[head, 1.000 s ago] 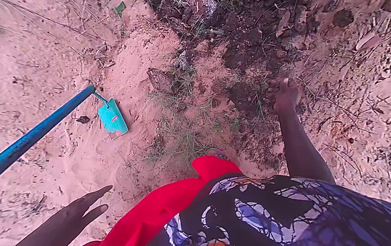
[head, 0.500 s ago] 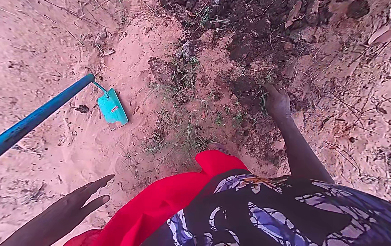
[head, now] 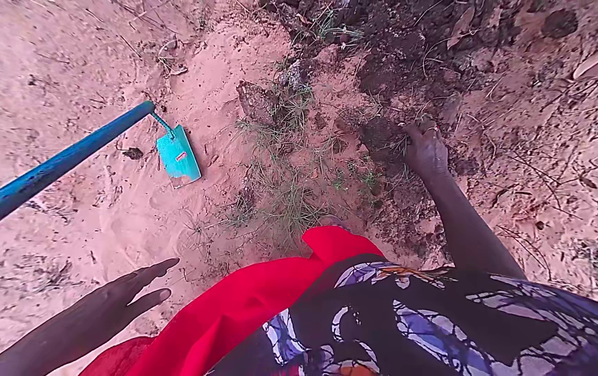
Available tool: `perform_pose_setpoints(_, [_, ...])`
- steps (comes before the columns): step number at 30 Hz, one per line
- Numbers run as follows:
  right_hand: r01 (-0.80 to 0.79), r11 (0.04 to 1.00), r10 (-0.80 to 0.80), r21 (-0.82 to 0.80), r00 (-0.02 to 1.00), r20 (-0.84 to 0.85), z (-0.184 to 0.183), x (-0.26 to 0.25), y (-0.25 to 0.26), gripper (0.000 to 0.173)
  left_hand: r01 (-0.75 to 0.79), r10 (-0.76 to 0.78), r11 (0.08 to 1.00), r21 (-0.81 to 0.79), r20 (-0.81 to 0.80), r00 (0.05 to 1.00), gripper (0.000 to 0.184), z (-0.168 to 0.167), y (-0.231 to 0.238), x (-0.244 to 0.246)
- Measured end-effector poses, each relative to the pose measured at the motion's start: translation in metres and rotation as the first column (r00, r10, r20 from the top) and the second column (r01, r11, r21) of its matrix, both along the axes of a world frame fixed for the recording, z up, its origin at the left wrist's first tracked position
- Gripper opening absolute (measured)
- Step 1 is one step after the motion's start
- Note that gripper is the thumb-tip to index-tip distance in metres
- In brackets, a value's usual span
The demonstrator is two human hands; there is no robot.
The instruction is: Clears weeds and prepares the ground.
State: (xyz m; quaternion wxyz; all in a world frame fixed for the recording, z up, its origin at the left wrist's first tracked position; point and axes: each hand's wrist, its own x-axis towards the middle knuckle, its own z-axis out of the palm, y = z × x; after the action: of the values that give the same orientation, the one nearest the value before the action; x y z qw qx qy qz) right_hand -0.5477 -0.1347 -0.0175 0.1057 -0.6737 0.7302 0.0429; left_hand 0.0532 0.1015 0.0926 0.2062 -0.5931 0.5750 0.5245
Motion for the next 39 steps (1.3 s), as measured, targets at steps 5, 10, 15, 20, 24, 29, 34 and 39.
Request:
perform_pose_setpoints(5, [0.102, 0.976, -0.089, -0.192, 0.993, 0.076, -0.019, 0.006, -0.003, 0.037, -0.015, 0.015, 1.000, -0.001, 0.000, 1.000, 0.055, 0.007, -0.002, -0.006])
perform_pose_setpoints(10, [0.194, 0.975, -0.179, -0.106, 0.974, 0.138, -0.010, 0.009, -0.004, 0.035, -0.007, 0.007, 1.000, 0.011, 0.028, 1.000, 0.056, 0.008, 0.003, -0.002])
perform_pose_setpoints(15, [-0.175, 0.972, 0.209, -0.160, 0.951, 0.229, -0.008, -0.012, 0.001, 0.027, -0.015, 0.015, 1.000, 0.013, 0.010, 1.000, 0.057, 0.007, -0.001, -0.005])
perform_pose_setpoints(20, [0.025, 0.999, -0.012, -0.035, 0.942, 0.335, -0.002, -0.009, -0.007, 0.028, -0.002, 0.002, 1.000, -0.009, 0.029, 1.000, 0.056, 0.005, -0.009, -0.009])
perform_pose_setpoints(24, [0.330, 0.937, -0.327, 0.113, 0.720, 0.612, -0.003, -0.006, -0.010, 0.032, -0.014, 0.014, 1.000, -0.026, 0.014, 1.000, 0.053, 0.006, -0.010, -0.009])
perform_pose_setpoints(29, [0.475, 0.873, -0.407, 0.113, 0.580, 0.705, -0.015, 0.002, -0.012, 0.037, 0.005, -0.005, 1.000, 0.018, 0.023, 1.000, 0.053, 0.004, -0.006, -0.010])
perform_pose_setpoints(34, [0.562, 0.825, -0.465, 0.053, 0.623, 0.629, -0.021, 0.014, 0.000, 0.041, -0.035, 0.035, 0.999, -0.007, 0.009, 0.999, 0.055, 0.010, -0.002, -0.012])
perform_pose_setpoints(39, [0.616, 0.779, -0.444, -0.114, 0.671, 0.594, 0.035, 0.017, 0.050, 0.040, -0.015, 0.015, 1.000, -0.003, -0.011, 1.000, 0.055, 0.007, 0.001, -0.009])
